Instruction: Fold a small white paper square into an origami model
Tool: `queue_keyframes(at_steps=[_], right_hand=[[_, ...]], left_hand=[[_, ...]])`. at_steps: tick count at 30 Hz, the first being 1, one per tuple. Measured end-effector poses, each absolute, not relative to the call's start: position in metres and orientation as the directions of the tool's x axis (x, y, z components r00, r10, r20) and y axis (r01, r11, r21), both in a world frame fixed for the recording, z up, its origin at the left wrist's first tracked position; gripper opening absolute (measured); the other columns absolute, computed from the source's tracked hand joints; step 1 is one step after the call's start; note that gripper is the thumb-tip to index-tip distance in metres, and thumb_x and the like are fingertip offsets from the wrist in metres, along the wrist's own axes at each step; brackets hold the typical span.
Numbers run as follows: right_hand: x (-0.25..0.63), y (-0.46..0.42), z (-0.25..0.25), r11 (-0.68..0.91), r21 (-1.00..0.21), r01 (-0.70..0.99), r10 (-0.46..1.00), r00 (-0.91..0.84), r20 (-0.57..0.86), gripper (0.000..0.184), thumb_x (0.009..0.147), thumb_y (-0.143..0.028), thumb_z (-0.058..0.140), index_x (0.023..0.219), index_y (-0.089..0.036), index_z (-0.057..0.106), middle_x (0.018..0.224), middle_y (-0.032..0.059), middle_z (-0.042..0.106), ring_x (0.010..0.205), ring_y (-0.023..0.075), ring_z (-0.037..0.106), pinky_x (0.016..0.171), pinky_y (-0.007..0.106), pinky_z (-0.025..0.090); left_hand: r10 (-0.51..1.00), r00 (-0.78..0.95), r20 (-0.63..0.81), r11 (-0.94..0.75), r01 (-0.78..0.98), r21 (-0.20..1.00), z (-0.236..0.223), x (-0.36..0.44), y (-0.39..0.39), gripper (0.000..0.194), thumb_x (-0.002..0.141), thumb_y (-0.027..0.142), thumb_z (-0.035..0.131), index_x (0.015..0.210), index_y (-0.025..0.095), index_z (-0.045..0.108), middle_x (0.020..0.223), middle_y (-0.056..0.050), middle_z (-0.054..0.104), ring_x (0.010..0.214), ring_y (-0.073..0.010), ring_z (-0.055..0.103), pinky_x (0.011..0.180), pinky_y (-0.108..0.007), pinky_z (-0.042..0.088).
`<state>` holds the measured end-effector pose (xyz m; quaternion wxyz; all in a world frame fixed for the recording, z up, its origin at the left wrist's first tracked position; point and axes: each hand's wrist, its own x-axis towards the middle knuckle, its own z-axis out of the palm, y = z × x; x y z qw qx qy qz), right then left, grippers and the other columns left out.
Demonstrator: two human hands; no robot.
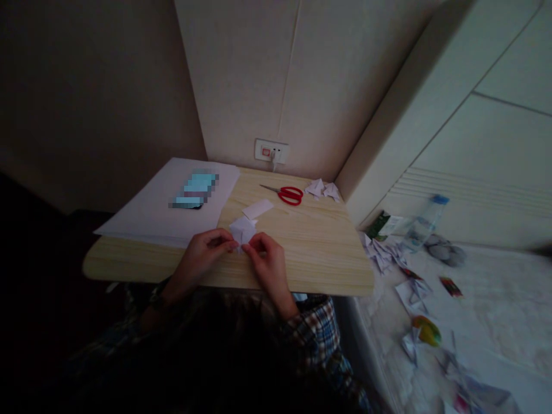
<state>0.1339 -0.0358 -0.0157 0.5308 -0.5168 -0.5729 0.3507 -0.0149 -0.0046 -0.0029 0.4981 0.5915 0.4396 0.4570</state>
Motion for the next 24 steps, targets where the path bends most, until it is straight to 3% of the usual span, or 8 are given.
queue_keyframes(at_steps=[17,24], right_hand=[[0.134,-0.0351,-0.0157,0.183,-0.975,0.124,0.971,0.131,0.199,0.017,0.071,-0.033,0.065,0.066,-0.02,0.056,0.062,-0.0031,0.055,0.061,0.0134,0.052,0.06,0.026,0.039],[0.1347,-0.0367,-0.0121,0.195,-0.972,0.135,0.971,0.116,0.211,0.017,0.075,-0.033,0.062,0.066,-0.019,0.056,0.06,-0.0036,0.055,0.058,0.0123,0.05,0.058,0.025,0.038]], left_hand=[[0.988,0.148,0.039,-0.048,0.057,0.997,-0.0039,-0.0142,-0.0052,0.02,0.059,0.035,0.07,0.058,0.017,0.062,0.056,0.001,0.062,0.059,-0.0156,0.058,0.06,-0.026,0.045],[0.983,0.17,0.066,-0.075,0.052,0.996,-0.0046,-0.0148,-0.0041,0.021,0.059,0.035,0.072,0.065,0.017,0.065,0.068,-0.001,0.069,0.071,-0.0188,0.064,0.07,-0.028,0.051]])
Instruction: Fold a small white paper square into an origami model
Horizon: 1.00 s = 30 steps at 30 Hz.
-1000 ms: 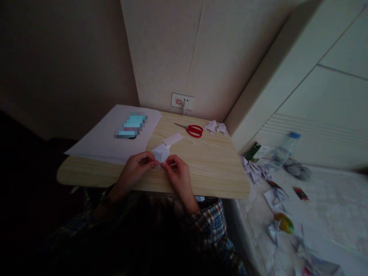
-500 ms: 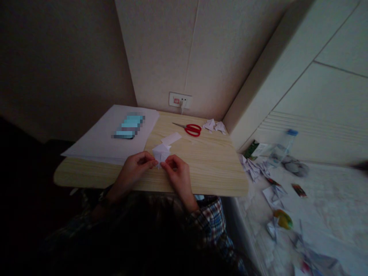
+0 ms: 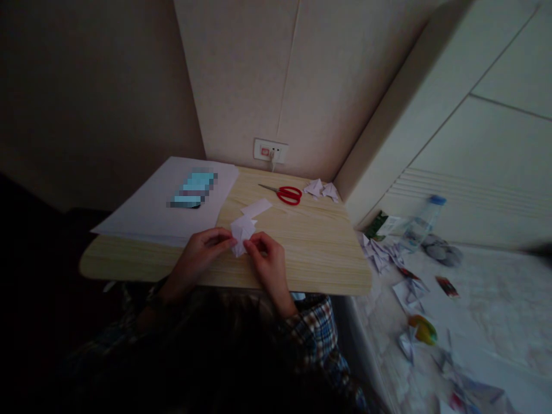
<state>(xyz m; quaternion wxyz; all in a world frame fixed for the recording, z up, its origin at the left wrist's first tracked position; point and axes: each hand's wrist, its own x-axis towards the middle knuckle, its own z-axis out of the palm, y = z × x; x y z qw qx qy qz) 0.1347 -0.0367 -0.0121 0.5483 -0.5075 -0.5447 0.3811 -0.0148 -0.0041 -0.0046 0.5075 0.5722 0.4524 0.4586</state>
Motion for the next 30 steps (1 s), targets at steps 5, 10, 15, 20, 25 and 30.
queue_keyframes(at_steps=[5,10,15,20,25,30], right_hand=[[0.135,-0.037,-0.013,0.21,-0.967,0.143,0.967,0.117,0.227,0.015,0.076,-0.033,0.06,0.07,-0.02,0.057,0.064,-0.0028,0.056,0.062,0.0131,0.052,0.059,0.025,0.04],[0.135,-0.036,-0.016,0.207,-0.97,0.125,0.964,0.144,0.224,0.015,0.075,-0.033,0.061,0.07,-0.021,0.055,0.066,-0.0029,0.056,0.064,0.0133,0.054,0.061,0.025,0.043],[0.135,-0.037,-0.014,0.182,-0.978,0.105,0.965,0.175,0.198,0.014,0.074,-0.033,0.063,0.079,-0.021,0.057,0.075,-0.0012,0.059,0.072,0.0144,0.057,0.066,0.025,0.046],[0.133,-0.037,-0.013,0.207,-0.977,0.046,0.939,0.272,0.212,0.039,0.068,-0.031,0.071,0.102,-0.024,0.053,0.103,0.0036,0.06,0.09,0.0167,0.058,0.068,0.025,0.048],[0.136,-0.037,-0.016,0.191,-0.972,0.137,0.963,0.167,0.213,0.015,0.075,-0.033,0.064,0.084,-0.022,0.06,0.083,0.0007,0.063,0.08,0.0164,0.059,0.071,0.027,0.048],[0.137,-0.036,-0.017,0.172,-0.969,0.179,0.964,0.171,0.203,0.016,0.074,-0.036,0.064,0.073,-0.02,0.059,0.069,-0.0021,0.06,0.068,0.0147,0.056,0.064,0.026,0.045]], left_hand=[[0.98,0.191,0.055,-0.06,0.019,0.998,-0.006,-0.015,-0.003,0.021,0.06,0.034,0.073,0.066,0.017,0.064,0.069,-0.001,0.069,0.074,-0.0192,0.064,0.074,-0.029,0.052],[0.975,0.214,0.057,-0.059,0.004,0.998,-0.007,-0.014,-0.003,0.021,0.057,0.031,0.075,0.068,0.017,0.064,0.071,-0.001,0.069,0.074,-0.0193,0.064,0.075,-0.031,0.053],[0.985,0.159,0.063,-0.059,-0.029,0.998,-0.008,-0.015,-0.003,0.021,0.059,0.03,0.072,0.073,0.016,0.065,0.075,-0.002,0.068,0.076,-0.0185,0.063,0.075,-0.029,0.051],[0.983,0.168,0.08,-0.082,0.005,0.997,-0.006,-0.016,-0.004,0.018,0.06,0.03,0.067,0.073,0.016,0.064,0.071,0.0,0.065,0.068,-0.0161,0.059,0.066,-0.026,0.048],[0.973,0.215,0.078,-0.088,0.037,0.995,0.001,-0.015,-0.004,0.015,0.06,0.028,0.066,0.07,0.018,0.063,0.059,0.004,0.06,0.059,-0.0141,0.055,0.058,-0.025,0.045],[0.979,0.188,0.08,-0.079,-0.016,0.997,0.0,-0.014,-0.004,0.019,0.06,0.028,0.069,0.076,0.019,0.062,0.068,0.002,0.064,0.067,-0.0153,0.06,0.064,-0.025,0.049]])
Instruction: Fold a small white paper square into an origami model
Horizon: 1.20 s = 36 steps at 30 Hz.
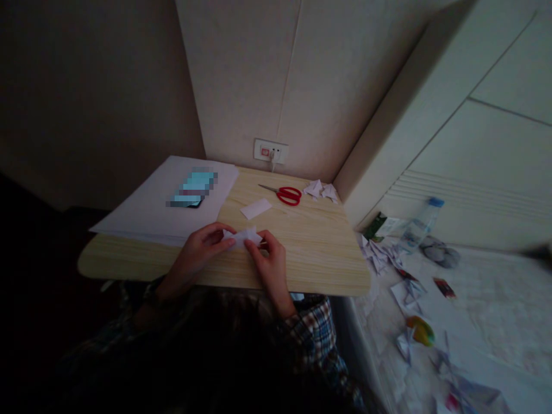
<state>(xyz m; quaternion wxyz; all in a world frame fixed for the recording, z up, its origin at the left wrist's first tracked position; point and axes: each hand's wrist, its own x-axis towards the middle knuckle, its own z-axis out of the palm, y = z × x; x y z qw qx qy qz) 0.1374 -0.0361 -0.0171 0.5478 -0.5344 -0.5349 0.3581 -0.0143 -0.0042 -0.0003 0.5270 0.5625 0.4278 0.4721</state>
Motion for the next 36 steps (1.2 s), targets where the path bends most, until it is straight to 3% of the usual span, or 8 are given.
queue_keyframes(at_steps=[4,9,16,21,28,32,36], right_hand=[[0.1371,-0.0362,-0.0168,0.156,-0.971,0.18,0.969,0.163,0.186,0.016,0.074,-0.036,0.062,0.073,-0.021,0.059,0.069,-0.0023,0.061,0.067,0.0147,0.057,0.063,0.026,0.046],[0.1384,-0.0364,-0.0181,0.169,-0.97,0.176,0.958,0.204,0.204,0.016,0.075,-0.036,0.062,0.077,-0.02,0.062,0.075,-0.0003,0.064,0.072,0.0163,0.059,0.068,0.027,0.047],[0.1397,-0.0362,-0.0209,0.16,-0.968,0.192,0.958,0.204,0.199,0.017,0.077,-0.035,0.06,0.079,-0.019,0.067,0.068,-0.0005,0.064,0.065,0.0151,0.054,0.062,0.026,0.042],[0.1399,-0.0357,-0.0229,0.17,-0.966,0.194,0.955,0.21,0.21,0.02,0.079,-0.036,0.057,0.085,-0.019,0.067,0.069,-0.0002,0.064,0.066,0.0155,0.055,0.063,0.027,0.042],[0.1373,-0.0378,-0.0171,0.228,-0.965,0.128,0.955,0.165,0.247,0.02,0.082,-0.036,0.054,0.097,-0.022,0.059,0.079,0.0001,0.064,0.072,0.016,0.058,0.067,0.027,0.046],[0.1361,-0.0384,-0.0163,0.216,-0.961,0.171,0.962,0.133,0.24,0.014,0.08,-0.035,0.057,0.086,-0.022,0.058,0.08,0.0007,0.063,0.076,0.0169,0.057,0.067,0.027,0.045],[0.1366,-0.0368,-0.0202,0.168,-0.968,0.186,0.961,0.189,0.204,0.017,0.077,-0.036,0.06,0.072,-0.022,0.054,0.069,-0.0004,0.055,0.066,0.0161,0.052,0.06,0.027,0.042]], left_hand=[[0.982,0.165,0.095,-0.091,-0.029,0.995,-0.006,-0.0152,-0.0023,0.023,0.06,0.032,0.072,0.077,0.018,0.063,0.077,-0.001,0.068,0.078,-0.0182,0.063,0.073,-0.027,0.05],[0.974,0.223,0.049,-0.052,0.006,0.999,-0.0042,-0.0157,-0.0039,0.027,0.062,0.041,0.074,0.067,0.017,0.062,0.069,0.0,0.067,0.073,-0.0189,0.063,0.072,-0.028,0.052],[0.977,0.211,0.019,-0.016,-0.018,1.0,-0.0018,-0.0148,-0.0041,0.026,0.059,0.038,0.075,0.064,0.018,0.059,0.066,0.0,0.066,0.069,-0.0187,0.065,0.068,-0.028,0.052],[0.983,0.184,0.007,0.002,-0.052,0.999,-0.0055,-0.0143,-0.0021,0.032,0.053,0.033,0.079,0.073,0.017,0.058,0.076,0.0,0.068,0.076,-0.0193,0.066,0.073,-0.029,0.053],[0.991,0.136,0.014,-0.002,-0.09,0.996,-0.0075,-0.0146,-0.0031,0.027,0.059,0.029,0.075,0.076,0.017,0.058,0.071,0.002,0.065,0.071,-0.017,0.066,0.072,-0.028,0.053],[0.988,0.154,0.0,0.012,-0.076,0.997,-0.0071,-0.015,-0.0027,0.028,0.057,0.03,0.075,0.075,0.017,0.059,0.07,0.002,0.065,0.07,-0.0178,0.066,0.072,-0.029,0.053],[0.991,0.13,-0.04,0.053,-0.091,0.994,-0.0083,-0.0148,-0.0017,0.036,0.052,0.032,0.079,0.08,0.016,0.061,0.073,0.001,0.067,0.071,-0.0186,0.066,0.074,-0.031,0.053]])
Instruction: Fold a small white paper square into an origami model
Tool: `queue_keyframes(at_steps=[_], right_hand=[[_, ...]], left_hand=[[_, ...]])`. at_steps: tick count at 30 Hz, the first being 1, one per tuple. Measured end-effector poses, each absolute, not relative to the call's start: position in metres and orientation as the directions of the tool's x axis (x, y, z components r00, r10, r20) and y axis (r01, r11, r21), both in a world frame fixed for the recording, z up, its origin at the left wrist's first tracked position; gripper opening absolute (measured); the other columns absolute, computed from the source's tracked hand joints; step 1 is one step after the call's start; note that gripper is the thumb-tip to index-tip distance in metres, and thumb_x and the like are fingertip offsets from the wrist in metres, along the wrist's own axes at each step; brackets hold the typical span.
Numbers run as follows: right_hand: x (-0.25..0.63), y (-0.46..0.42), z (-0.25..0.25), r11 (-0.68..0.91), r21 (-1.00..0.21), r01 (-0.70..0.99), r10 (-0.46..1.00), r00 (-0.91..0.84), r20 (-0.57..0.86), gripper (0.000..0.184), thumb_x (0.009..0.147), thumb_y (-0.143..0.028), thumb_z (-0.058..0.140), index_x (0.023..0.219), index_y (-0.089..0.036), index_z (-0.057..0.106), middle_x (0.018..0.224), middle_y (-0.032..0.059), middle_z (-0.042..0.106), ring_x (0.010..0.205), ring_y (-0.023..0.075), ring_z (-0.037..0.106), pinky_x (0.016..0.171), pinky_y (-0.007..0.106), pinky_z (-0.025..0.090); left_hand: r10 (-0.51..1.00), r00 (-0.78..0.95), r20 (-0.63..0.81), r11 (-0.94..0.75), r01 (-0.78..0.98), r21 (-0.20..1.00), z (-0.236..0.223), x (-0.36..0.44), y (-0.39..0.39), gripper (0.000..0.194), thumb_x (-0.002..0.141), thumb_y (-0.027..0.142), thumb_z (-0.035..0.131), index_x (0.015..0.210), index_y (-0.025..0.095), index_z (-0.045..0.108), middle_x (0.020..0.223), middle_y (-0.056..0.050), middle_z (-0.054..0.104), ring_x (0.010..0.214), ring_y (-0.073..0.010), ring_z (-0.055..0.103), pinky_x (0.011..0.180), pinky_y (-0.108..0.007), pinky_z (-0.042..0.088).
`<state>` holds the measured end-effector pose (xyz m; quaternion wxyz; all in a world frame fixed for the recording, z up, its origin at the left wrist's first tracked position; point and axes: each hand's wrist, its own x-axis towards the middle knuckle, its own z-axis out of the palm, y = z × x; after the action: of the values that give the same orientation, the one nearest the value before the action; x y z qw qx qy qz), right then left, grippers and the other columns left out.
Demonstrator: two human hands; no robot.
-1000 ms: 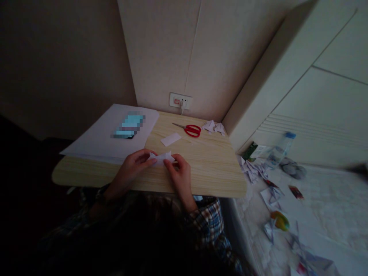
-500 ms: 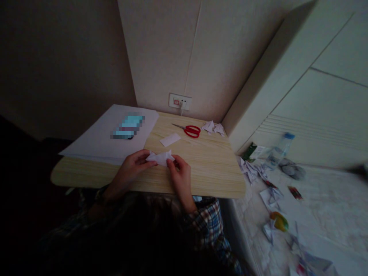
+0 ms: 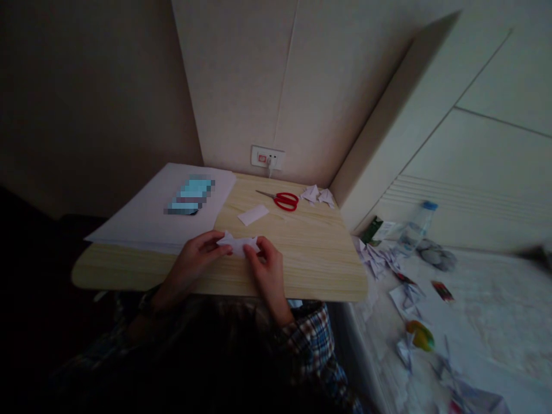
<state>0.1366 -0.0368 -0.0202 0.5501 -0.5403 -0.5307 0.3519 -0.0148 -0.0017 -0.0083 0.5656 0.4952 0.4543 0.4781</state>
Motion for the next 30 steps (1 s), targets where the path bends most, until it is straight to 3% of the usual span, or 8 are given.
queue_keyframes(at_steps=[3,9,14,20,30], right_hand=[[0.1367,-0.0359,-0.0217,0.154,-0.971,0.184,0.957,0.217,0.193,0.019,0.075,-0.037,0.061,0.069,-0.022,0.052,0.065,-0.0012,0.053,0.061,0.0151,0.048,0.055,0.027,0.039],[0.1366,-0.0355,-0.0216,0.155,-0.965,0.213,0.953,0.227,0.203,0.019,0.076,-0.037,0.061,0.069,-0.02,0.055,0.059,-0.004,0.049,0.057,0.0124,0.044,0.053,0.025,0.035],[0.1379,-0.0354,-0.0233,0.172,-0.973,0.153,0.943,0.26,0.207,0.018,0.078,-0.036,0.059,0.085,-0.02,0.061,0.067,-0.0024,0.056,0.064,0.0138,0.05,0.059,0.025,0.04],[0.1377,-0.0359,-0.0217,0.201,-0.975,0.099,0.939,0.263,0.221,0.017,0.079,-0.036,0.059,0.083,-0.02,0.06,0.074,-0.0006,0.062,0.069,0.0145,0.055,0.062,0.025,0.043],[0.1361,-0.0395,-0.0177,0.292,-0.954,0.07,0.915,0.27,0.3,0.019,0.087,-0.037,0.049,0.089,-0.02,0.06,0.069,-0.0026,0.058,0.061,0.0118,0.054,0.06,0.024,0.044]], left_hand=[[0.993,0.118,-0.02,0.03,-0.082,0.996,-0.0081,-0.0147,-0.0014,0.038,0.05,0.034,0.081,0.077,0.016,0.062,0.075,0.0,0.068,0.073,-0.0191,0.065,0.073,-0.031,0.053],[0.982,0.174,0.07,-0.069,-0.009,0.998,-0.0047,-0.016,-0.0017,0.026,0.063,0.041,0.072,0.071,0.017,0.064,0.073,-0.001,0.068,0.076,-0.0191,0.064,0.074,-0.029,0.052],[0.97,0.239,0.031,-0.041,0.037,0.998,-0.0065,-0.0164,-0.0007,0.022,0.06,0.034,0.072,0.073,0.018,0.064,0.062,0.002,0.063,0.065,-0.0161,0.062,0.067,-0.027,0.052],[0.944,0.329,0.023,-0.044,0.055,0.998,-0.0094,-0.0141,-0.0012,0.024,0.059,0.03,0.072,0.076,0.016,0.066,0.067,-0.001,0.066,0.064,-0.017,0.062,0.063,-0.027,0.05],[0.965,0.264,-0.004,0.0,0.017,1.0,-0.0075,-0.0129,-0.0014,0.02,0.056,0.032,0.073,0.066,0.017,0.065,0.068,-0.002,0.071,0.068,-0.0191,0.067,0.066,-0.028,0.053]])
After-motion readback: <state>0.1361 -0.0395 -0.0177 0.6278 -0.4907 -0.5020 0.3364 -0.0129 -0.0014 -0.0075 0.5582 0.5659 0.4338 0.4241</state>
